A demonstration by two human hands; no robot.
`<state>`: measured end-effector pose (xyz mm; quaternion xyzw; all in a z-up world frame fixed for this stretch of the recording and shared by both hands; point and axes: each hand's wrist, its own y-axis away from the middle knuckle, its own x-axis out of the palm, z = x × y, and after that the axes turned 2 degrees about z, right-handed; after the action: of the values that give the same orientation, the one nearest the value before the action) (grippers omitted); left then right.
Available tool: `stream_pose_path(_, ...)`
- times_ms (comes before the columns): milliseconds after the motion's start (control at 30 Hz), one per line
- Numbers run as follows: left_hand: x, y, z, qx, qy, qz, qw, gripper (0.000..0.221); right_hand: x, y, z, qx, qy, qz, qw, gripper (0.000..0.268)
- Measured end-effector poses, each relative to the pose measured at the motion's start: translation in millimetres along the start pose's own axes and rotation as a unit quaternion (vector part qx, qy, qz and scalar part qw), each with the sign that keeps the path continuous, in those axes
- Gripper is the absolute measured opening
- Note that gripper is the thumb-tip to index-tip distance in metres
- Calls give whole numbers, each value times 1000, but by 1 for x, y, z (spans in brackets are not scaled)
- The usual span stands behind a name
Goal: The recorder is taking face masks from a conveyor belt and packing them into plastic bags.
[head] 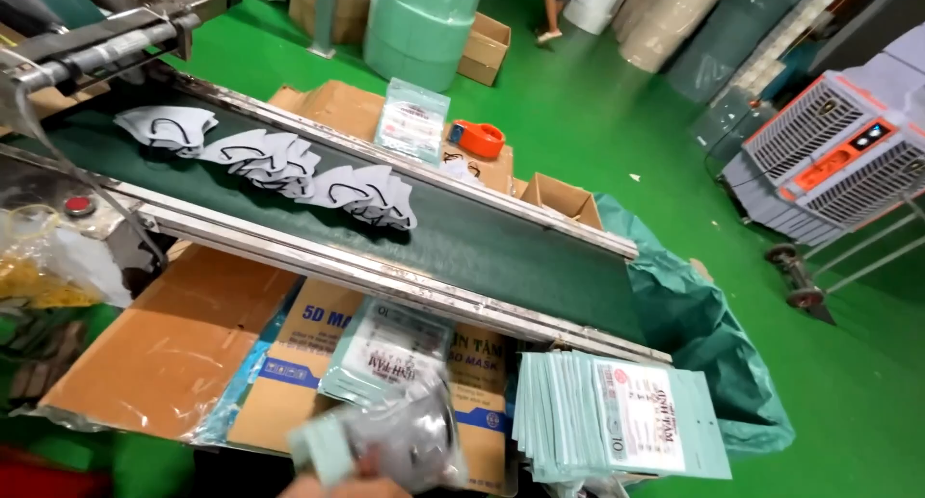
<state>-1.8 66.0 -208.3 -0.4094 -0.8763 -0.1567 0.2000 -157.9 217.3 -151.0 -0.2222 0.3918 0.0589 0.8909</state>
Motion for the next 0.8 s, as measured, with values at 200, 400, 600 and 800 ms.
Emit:
stream_pose_path(200, 15, 30, 11, -17, -255, 234, 938, 31, -101, -58, 50, 68, -141, 161, 975, 52)
stream_pose_path(400, 94, 80, -123, 302, -460, -6, 835, 29, -100, -41, -6, 317, -177, 66, 929, 19)
stream_pose_path(600, 99, 62, -166, 220, -601, -37, 768, 44, -102, -42, 11, 243, -276, -62, 928, 12)
stream_pose_path(800, 98, 64, -160, 201, -606, -10, 769, 12, -107, -47, 33, 228, -267, -96, 931, 25)
